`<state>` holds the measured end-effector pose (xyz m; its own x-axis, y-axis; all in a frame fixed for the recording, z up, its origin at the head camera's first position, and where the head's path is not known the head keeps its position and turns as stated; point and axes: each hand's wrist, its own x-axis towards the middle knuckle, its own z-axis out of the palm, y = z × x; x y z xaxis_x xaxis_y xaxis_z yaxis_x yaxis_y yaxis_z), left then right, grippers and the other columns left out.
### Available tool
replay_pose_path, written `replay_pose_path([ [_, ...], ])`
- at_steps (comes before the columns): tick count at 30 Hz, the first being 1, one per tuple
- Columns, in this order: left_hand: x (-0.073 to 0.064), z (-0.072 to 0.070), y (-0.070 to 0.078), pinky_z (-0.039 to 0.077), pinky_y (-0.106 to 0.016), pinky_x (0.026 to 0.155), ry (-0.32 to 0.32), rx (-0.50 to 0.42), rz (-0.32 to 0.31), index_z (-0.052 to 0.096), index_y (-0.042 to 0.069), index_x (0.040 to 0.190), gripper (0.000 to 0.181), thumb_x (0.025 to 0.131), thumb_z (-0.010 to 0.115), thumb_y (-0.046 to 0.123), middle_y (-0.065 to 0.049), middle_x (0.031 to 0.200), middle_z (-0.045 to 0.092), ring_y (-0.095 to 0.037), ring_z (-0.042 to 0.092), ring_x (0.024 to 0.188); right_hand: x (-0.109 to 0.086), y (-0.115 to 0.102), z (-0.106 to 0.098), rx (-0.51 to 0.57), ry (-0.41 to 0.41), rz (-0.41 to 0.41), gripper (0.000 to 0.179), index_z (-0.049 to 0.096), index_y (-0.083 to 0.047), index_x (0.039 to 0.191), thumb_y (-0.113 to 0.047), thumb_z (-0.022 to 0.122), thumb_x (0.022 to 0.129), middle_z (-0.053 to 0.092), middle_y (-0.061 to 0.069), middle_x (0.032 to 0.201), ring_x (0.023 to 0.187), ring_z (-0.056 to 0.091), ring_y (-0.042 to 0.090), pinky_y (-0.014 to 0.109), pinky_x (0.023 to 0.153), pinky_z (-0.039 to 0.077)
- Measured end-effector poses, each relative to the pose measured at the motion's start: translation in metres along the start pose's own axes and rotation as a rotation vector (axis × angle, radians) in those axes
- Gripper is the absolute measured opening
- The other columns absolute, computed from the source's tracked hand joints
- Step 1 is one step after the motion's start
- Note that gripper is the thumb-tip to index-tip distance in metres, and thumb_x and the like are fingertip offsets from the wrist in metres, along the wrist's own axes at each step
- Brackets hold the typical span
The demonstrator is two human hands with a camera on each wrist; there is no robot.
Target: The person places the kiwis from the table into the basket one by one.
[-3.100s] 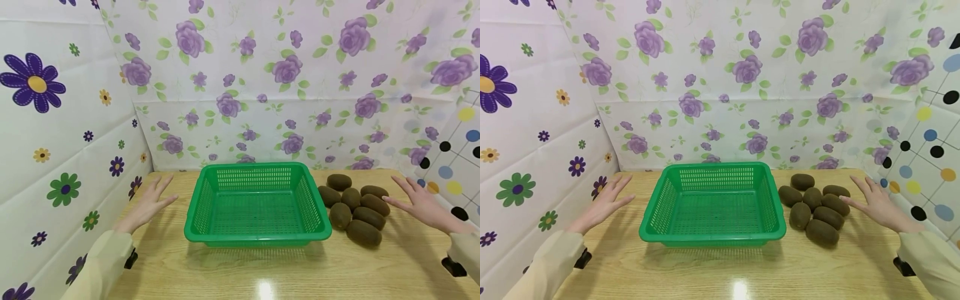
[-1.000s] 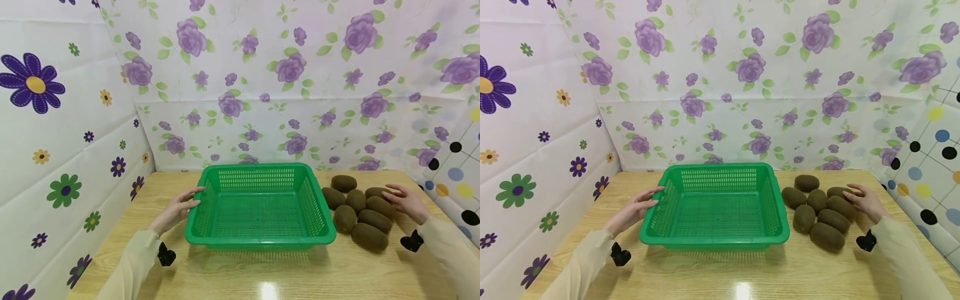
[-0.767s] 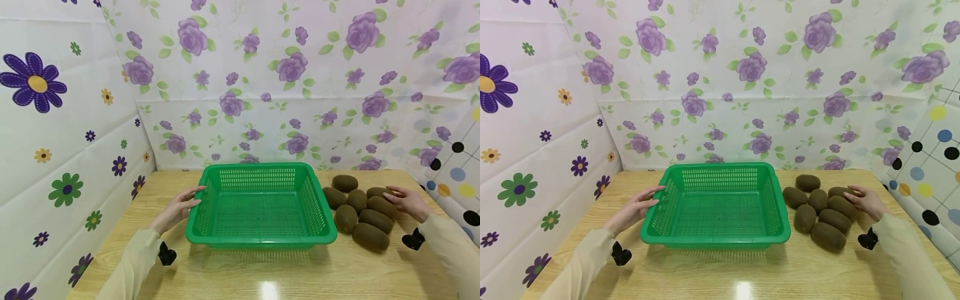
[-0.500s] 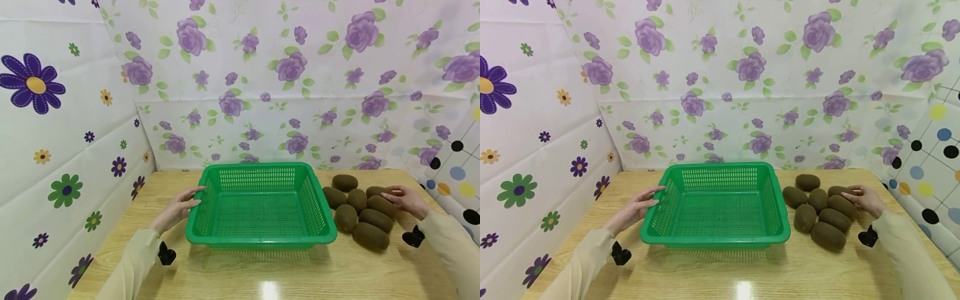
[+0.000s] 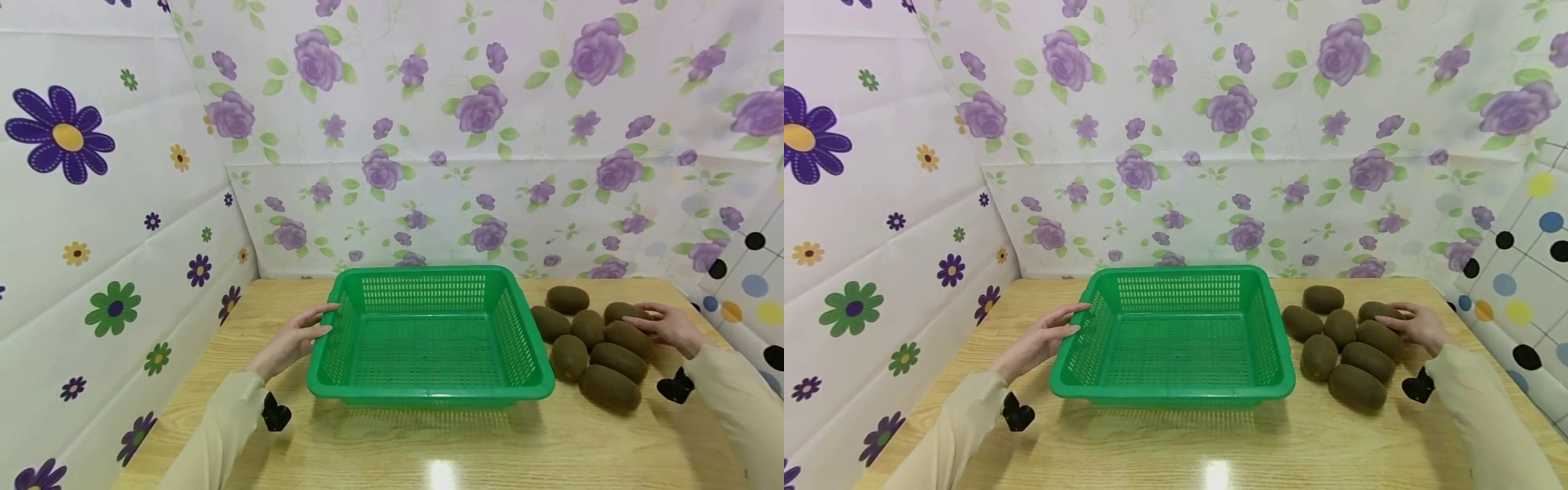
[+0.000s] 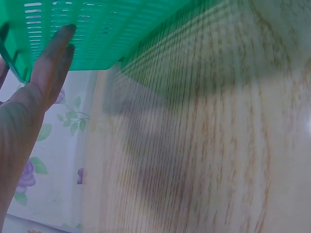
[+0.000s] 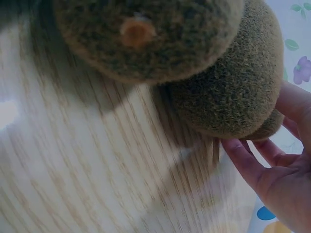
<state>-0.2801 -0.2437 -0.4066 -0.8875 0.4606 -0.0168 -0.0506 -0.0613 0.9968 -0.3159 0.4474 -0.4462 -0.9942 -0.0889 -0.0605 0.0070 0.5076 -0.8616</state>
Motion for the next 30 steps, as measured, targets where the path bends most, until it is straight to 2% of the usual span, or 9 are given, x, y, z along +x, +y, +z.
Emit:
replay_pose_path([
  [2, 0.001, 0.0, -0.001, 0.026, -0.051, 0.096, -0.005, 0.003, -0.001, 0.027, 0.006, 0.142, 0.052, 0.094, 0.048, 0.007, -0.012, 0.147, -0.008, -0.03, 0.002, 0.132, 0.001, 0.004, -0.004, 0.008, 0.008, -0.005, 0.068, 0.026, 0.013, 0.133, -0.027, 0.059, 0.089, 0.019, 0.045, 0.128, 0.071, 0.053, 0.008, 0.034, 0.062, 0.049],
  [4, 0.001, 0.001, -0.001, 0.025, -0.051, 0.097, -0.009, 0.009, -0.005, 0.027, 0.006, 0.142, 0.052, 0.094, 0.048, 0.008, -0.012, 0.147, -0.008, -0.029, 0.0, 0.132, 0.002, 0.009, -0.01, 0.06, 0.046, -0.003, 0.06, 0.034, 0.005, 0.134, -0.025, 0.06, 0.089, 0.037, 0.033, 0.123, 0.073, 0.056, 0.008, 0.034, 0.063, 0.05],
  [7, 0.001, 0.003, 0.001, 0.028, -0.05, 0.096, -0.007, -0.001, -0.009, 0.027, 0.005, 0.141, 0.051, 0.094, 0.047, 0.006, -0.013, 0.147, -0.006, -0.031, 0.006, 0.131, 0.002, 0.006, -0.016, 0.078, 0.056, -0.005, 0.066, 0.028, 0.003, 0.139, -0.027, 0.059, 0.089, 0.032, 0.034, 0.128, 0.078, 0.055, 0.002, 0.035, 0.07, 0.05],
  [9, -0.001, 0.004, 0.004, 0.029, -0.049, 0.095, -0.008, -0.004, -0.011, 0.027, 0.004, 0.141, 0.051, 0.094, 0.047, 0.005, -0.014, 0.146, -0.006, -0.033, 0.009, 0.13, -0.001, -0.003, -0.016, 0.101, 0.085, 0.003, 0.065, 0.029, 0.0, 0.139, -0.028, 0.059, 0.089, 0.031, 0.033, 0.129, 0.077, 0.055, 0.0, 0.035, 0.071, 0.05],
  [11, -0.002, 0.006, 0.008, 0.029, -0.049, 0.095, -0.009, -0.002, -0.009, 0.026, 0.003, 0.141, 0.051, 0.094, 0.047, 0.005, -0.015, 0.146, -0.006, -0.034, 0.01, 0.13, -0.006, -0.016, -0.014, 0.067, 0.078, -0.002, 0.075, 0.017, 0.006, 0.14, -0.032, 0.057, 0.089, 0.009, 0.043, 0.133, 0.078, 0.052, -0.005, 0.033, 0.073, 0.049],
  [17, -0.007, 0.007, 0.013, 0.027, -0.052, 0.095, -0.016, 0.018, 0.001, 0.024, 0.001, 0.141, 0.052, 0.094, 0.047, 0.005, -0.017, 0.146, -0.004, -0.036, 0.012, 0.129, -0.016, -0.045, -0.009, -0.007, 0.089, -0.059, 0.073, 0.016, 0.007, 0.141, -0.031, 0.054, 0.091, 0.016, 0.041, 0.133, 0.079, 0.05, -0.01, 0.025, 0.07, 0.049],
  [27, 0.0, -0.004, -0.003, 0.024, -0.053, 0.096, 0.003, 0.02, 0.002, 0.03, 0.008, 0.14, 0.05, 0.093, 0.05, 0.009, -0.013, 0.146, -0.001, -0.032, 0.011, 0.13, -0.021, -0.094, 0.011, -0.071, 0.073, -0.119, 0.073, 0.018, 0.007, 0.14, -0.033, 0.055, 0.091, 0.021, 0.039, 0.13, 0.08, 0.049, -0.01, 0.02, 0.068, 0.048],
  [28, 0.0, -0.004, -0.003, 0.024, -0.053, 0.096, 0.0, 0.017, 0.004, 0.03, 0.007, 0.14, 0.051, 0.093, 0.05, 0.009, -0.013, 0.146, 0.0, -0.033, 0.012, 0.13, -0.02, -0.097, 0.013, -0.09, 0.077, -0.127, 0.073, 0.02, 0.007, 0.14, -0.033, 0.055, 0.091, 0.023, 0.038, 0.13, 0.081, 0.048, -0.008, 0.02, 0.068, 0.048],
  [30, 0.001, -0.003, -0.003, 0.026, -0.052, 0.096, -0.001, 0.019, 0.003, 0.031, 0.008, 0.139, 0.051, 0.093, 0.051, 0.011, -0.012, 0.146, 0.002, -0.033, 0.015, 0.129, -0.021, -0.106, 0.018, -0.117, 0.075, -0.132, 0.072, 0.021, 0.004, 0.14, -0.035, 0.055, 0.09, 0.026, 0.035, 0.13, 0.089, 0.053, 0.004, 0.025, 0.071, 0.049],
])
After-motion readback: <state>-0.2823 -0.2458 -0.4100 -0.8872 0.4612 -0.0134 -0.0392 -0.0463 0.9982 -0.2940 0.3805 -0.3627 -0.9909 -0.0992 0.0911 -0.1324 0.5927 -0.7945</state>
